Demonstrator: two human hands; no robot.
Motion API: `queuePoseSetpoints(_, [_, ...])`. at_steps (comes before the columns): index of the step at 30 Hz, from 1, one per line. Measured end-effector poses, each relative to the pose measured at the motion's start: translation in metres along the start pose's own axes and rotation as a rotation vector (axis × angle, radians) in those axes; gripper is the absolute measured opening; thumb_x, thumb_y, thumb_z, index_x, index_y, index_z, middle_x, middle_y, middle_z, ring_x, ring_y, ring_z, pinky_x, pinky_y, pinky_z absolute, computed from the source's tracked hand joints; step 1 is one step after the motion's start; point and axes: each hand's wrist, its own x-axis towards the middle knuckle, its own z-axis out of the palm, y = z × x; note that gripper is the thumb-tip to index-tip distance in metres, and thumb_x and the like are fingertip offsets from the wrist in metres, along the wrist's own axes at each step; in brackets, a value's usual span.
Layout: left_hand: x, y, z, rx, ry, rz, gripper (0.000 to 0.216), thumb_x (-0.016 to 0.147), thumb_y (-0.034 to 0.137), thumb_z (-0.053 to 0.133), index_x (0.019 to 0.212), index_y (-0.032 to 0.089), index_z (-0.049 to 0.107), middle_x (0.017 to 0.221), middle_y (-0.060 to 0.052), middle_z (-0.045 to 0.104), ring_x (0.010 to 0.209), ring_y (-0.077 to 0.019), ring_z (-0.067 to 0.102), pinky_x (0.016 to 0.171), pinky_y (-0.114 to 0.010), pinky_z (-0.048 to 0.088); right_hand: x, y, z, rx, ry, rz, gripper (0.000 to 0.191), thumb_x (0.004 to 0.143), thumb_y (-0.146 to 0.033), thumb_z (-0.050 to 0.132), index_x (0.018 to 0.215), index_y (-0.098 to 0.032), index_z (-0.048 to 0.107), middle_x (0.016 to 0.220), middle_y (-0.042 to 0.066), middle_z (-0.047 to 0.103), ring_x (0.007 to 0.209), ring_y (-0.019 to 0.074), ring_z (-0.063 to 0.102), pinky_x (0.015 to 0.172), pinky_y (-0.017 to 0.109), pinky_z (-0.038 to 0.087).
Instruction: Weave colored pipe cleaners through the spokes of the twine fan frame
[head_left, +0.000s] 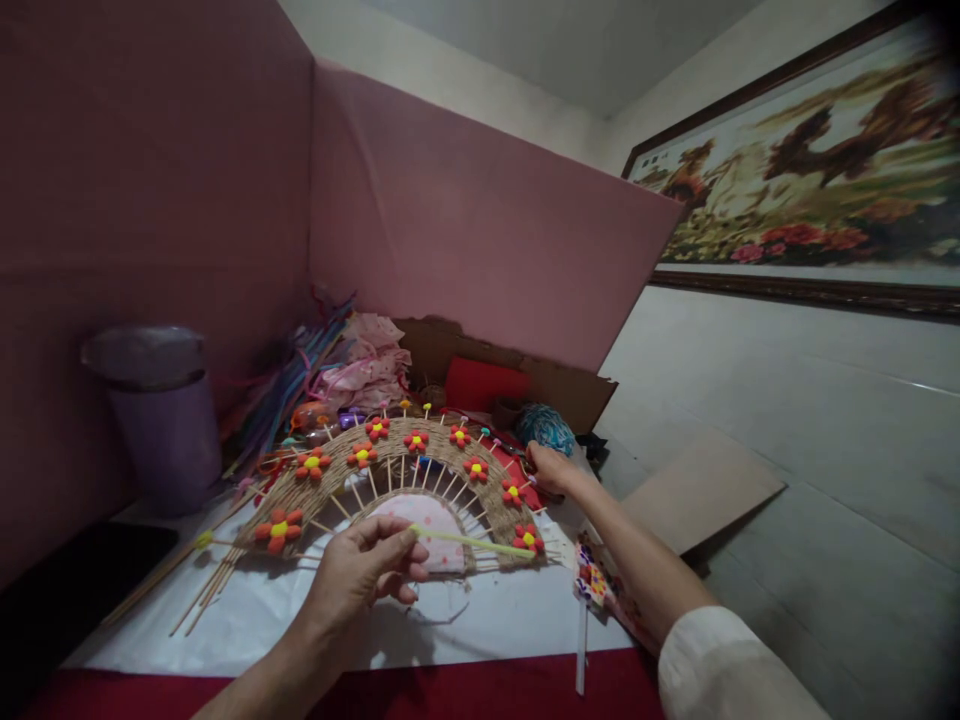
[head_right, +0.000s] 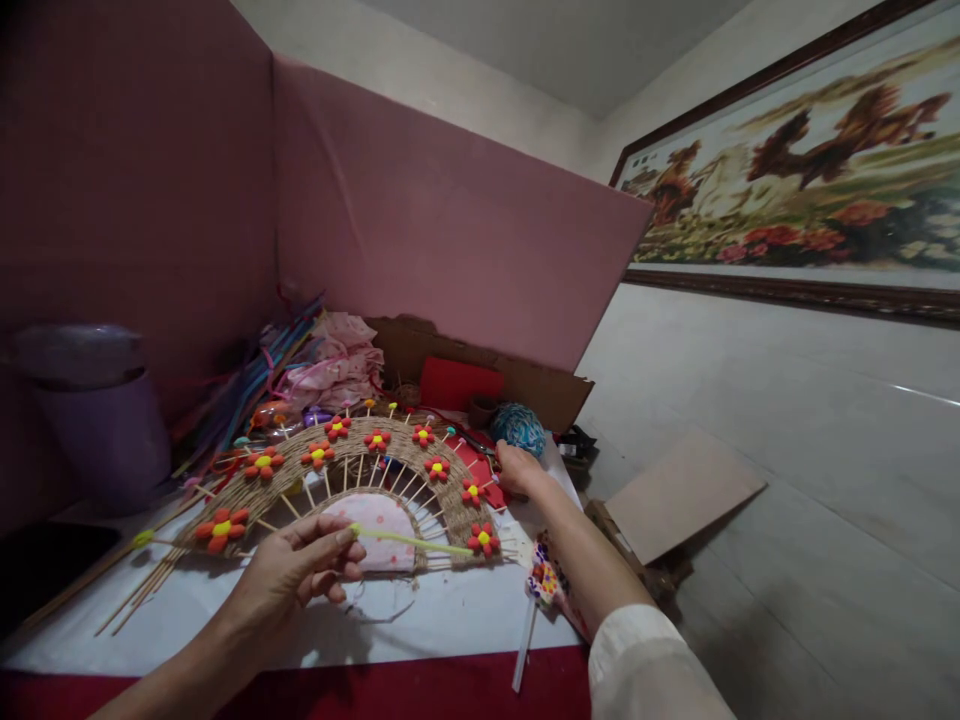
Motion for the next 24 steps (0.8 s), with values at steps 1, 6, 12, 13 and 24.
queuePoseSetpoints(1, [0.0, 0.0, 0.0, -0.005, 0.01, 0.0, 0.033, 0.055, 0.031, 0.079, 0.07, 0.012, 0.056, 0.06, -0.006, 0.067, 0.049, -0.0147, 0.061, 0.038, -0.021, 0.048, 0.0, -0.001, 0.0, -0.023, 0.002, -0.014, 0.029, 0.088, -0.029, 0.053, 0.114, -0.015, 0.052, 0.113, 0.008, 0.056, 0.095, 0.0202, 0.058, 0.079, 0.04, 0.049])
queuePoseSetpoints(6, [0.002, 0.0, -0.001, -0.004, 0.013, 0.017, 0.032, 0.056, 0.03, 0.079, 0.069, 0.012, 0.056, 0.06, -0.007, 0.067, 0.048, -0.0144, 0.06, 0.036, -0.02, 0.046, 0.0, -0.005, 0.0, -0.106, -0.003, -0.024, 0.029, 0.088, -0.028, 0.053, 0.114, -0.016, 0.053, 0.116, 0.008, 0.054, 0.098, 0.0208, 0.057, 0.081, 0.041, 0.048])
queuePoseSetpoints(12, [0.007, -0.001, -0.004, -0.018, 0.019, 0.06, 0.032, 0.054, 0.031, 0.08, 0.068, 0.012, 0.058, 0.058, -0.006, 0.066, 0.046, -0.0134, 0.058, 0.034, -0.019, 0.043, 0.002, -0.005, -0.009, -0.1, -0.076, -0.025, 0.028, 0.088, -0.029, 0.053, 0.112, -0.016, 0.054, 0.112, 0.008, 0.056, 0.094, 0.0197, 0.058, 0.079, 0.039, 0.05])
queuePoseSetpoints(13, [0.007, -0.001, -0.004, -0.018, 0.025, 0.062, 0.032, 0.054, 0.031, 0.08, 0.068, 0.012, 0.059, 0.058, -0.006, 0.066, 0.046, -0.0133, 0.058, 0.034, -0.019, 0.043, 0.001, -0.004, -0.012, -0.09, -0.08, -0.027, 0.028, 0.088, -0.029, 0.053, 0.112, -0.015, 0.054, 0.112, 0.007, 0.056, 0.094, 0.0196, 0.058, 0.078, 0.038, 0.05])
queuePoseSetpoints(24, [0.001, 0.01, -0.002, -0.144, 0.176, 0.107, 0.016, 0.059, 0.008, 0.073, 0.069, 0.009, 0.061, 0.061, -0.007, 0.067, 0.051, -0.0139, 0.062, 0.042, -0.019, 0.049, -0.048, 0.036, -0.069, 0.115, 0.188, 0.051, 0.045, 0.075, -0.021, 0.061, 0.118, -0.022, 0.05, 0.102, 0.008, 0.064, 0.092, 0.0229, 0.058, 0.073, 0.029, 0.041])
